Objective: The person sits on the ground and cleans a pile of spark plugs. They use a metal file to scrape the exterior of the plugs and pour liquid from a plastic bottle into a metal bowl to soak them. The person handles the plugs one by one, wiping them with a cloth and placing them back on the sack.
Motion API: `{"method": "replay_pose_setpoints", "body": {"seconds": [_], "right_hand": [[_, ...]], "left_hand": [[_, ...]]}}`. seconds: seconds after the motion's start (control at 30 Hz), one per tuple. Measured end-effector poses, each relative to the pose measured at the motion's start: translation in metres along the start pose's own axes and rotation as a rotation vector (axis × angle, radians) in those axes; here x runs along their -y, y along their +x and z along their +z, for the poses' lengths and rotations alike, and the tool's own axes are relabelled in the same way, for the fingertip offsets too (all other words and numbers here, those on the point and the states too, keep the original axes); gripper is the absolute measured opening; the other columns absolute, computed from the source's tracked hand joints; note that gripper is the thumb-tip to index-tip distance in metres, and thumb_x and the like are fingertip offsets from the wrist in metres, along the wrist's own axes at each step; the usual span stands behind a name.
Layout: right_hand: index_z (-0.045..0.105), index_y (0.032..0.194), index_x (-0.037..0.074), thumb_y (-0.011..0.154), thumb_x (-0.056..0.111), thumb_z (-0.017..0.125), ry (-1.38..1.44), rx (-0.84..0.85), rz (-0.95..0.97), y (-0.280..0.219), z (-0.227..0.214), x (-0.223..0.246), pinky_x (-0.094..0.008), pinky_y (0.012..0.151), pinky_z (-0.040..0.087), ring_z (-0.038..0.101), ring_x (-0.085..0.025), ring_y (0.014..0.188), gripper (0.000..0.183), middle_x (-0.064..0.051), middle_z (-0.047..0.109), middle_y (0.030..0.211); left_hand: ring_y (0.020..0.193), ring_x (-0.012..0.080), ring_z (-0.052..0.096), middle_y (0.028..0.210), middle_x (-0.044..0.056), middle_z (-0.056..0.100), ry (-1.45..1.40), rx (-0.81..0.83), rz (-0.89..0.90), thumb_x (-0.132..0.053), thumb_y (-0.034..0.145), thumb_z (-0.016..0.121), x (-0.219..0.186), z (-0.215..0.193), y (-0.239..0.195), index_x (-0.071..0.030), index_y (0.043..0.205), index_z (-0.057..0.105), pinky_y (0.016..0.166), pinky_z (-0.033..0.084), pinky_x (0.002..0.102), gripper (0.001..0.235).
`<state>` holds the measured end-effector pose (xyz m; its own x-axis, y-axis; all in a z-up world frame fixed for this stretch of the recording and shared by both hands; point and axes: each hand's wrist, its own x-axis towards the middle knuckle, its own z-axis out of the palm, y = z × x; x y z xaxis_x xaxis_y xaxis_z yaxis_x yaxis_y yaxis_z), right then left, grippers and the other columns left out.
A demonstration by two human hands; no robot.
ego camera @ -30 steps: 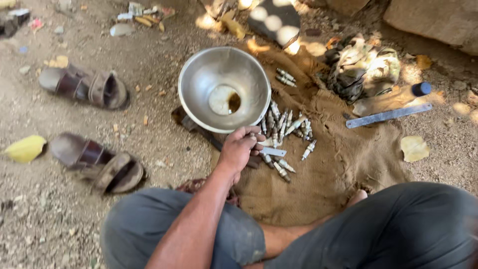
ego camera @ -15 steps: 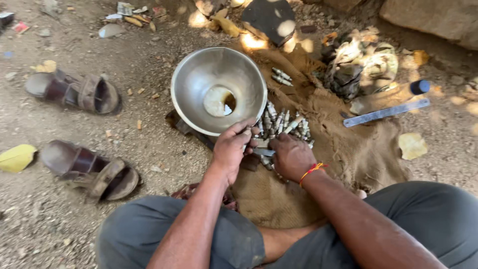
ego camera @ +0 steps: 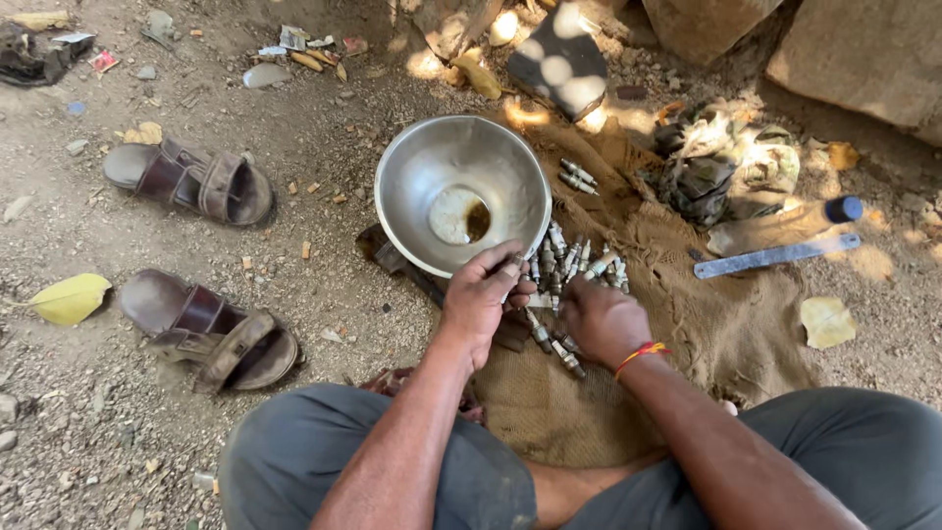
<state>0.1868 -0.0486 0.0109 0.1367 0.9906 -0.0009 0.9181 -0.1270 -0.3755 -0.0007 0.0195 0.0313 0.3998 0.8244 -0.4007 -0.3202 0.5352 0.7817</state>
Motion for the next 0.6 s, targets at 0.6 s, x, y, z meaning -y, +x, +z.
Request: {"method": "replay_pose_setpoints", "body": {"seconds": [0.6], "right_hand": [[0.067, 0.097, 0.009, 0.092, 0.021, 0.064, 0.169, -0.205, -0.341, 0.029, -0.075, 0.057, -0.050, 0.063, 0.053, 0.069, -0.038, 0.073, 0.013, -0.014, 0.071, 0.083]], "left_hand": [[0.093, 0.0187, 0.071, 0.110, 0.009, 0.075, -0.085, 0.075, -0.016, -0.008, 0.098, 0.055, 0.002, 0.005, 0.007, 0.003, 0.133, 0.061, 0.081, 0.059, 0.032, 0.037]]}}
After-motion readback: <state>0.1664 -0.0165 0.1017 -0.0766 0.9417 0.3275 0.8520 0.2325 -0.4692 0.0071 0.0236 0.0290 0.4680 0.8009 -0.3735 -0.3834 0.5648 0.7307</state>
